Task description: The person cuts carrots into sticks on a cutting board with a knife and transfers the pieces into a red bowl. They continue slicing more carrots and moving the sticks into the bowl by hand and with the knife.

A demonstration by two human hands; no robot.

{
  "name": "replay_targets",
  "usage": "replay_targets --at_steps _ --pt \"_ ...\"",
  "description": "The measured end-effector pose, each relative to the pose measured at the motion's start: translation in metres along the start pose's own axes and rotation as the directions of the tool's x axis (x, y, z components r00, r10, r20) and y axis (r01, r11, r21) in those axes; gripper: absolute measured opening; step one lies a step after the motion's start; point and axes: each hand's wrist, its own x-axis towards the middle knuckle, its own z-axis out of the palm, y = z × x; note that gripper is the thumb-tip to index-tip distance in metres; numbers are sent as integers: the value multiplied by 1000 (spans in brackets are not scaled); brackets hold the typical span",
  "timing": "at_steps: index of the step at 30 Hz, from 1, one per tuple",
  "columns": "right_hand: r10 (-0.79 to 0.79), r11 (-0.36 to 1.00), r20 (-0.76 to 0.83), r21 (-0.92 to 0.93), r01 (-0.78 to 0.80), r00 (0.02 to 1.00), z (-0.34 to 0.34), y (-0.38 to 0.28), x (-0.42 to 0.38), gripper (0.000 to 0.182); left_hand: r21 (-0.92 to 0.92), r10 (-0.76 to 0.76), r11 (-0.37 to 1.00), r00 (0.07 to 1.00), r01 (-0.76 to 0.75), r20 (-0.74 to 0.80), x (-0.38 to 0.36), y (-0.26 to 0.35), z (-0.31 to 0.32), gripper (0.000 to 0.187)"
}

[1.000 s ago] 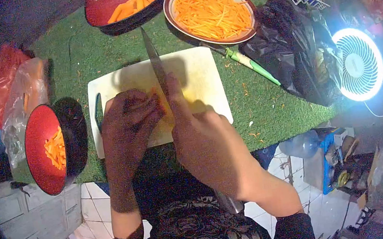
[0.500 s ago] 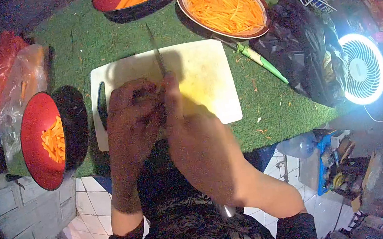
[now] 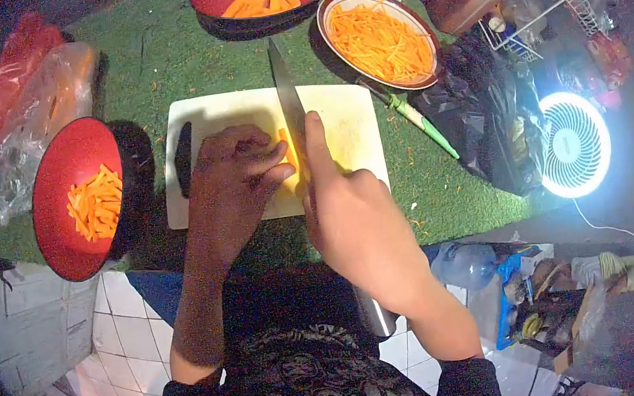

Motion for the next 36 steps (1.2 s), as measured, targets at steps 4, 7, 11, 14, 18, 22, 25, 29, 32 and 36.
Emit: replay_targets --at_steps 4,7,11,14,18,22,25,29,32,36 --pt "0 999 4 -36 0 1000 3 -5 -4 72 17 -25 1000 998 25 49 0 1 -3 29" --pt "-118 991 -23 -60 117 993 4 0 -4 74 20 -4 1000 1000 3 26 0 1 -2 26" --pt "-123 990 -14 -65 122 992 3 -2 -3 77 17 15 1000 1000 -15 -4 0 -1 2 21" --pt "-59 997 15 -53 60 998 2 -5 -4 76 1 12 1000 1000 -12 1 0 -1 2 20" --pt "-45 996 44 -69 48 998 3 -7 -3 77 29 -18 999 998 16 59 0 0 -2 25" --pt "-181 979 3 -91 180 983 9 -6 -1 78 52 -14 999 999 11 52 -1 0 1 22" --pt "-160 982 15 -100 161 987 10 -10 0 76 69 -14 998 998 10 54 -1 0 0 20" --pt "-88 989 -13 -121 85 996 16 -16 3 73 32 -9 999 999 8 46 0 0 -1 21" --pt "-119 989 -32 -93 115 992 19 -13 11 73 28 14 999 999 -15 41 -2 -4 0 21" --pt "-82 993 -18 -83 80 996 16 -15 16 73 64 56 996 998 -58 28 -3 -5 1 20"
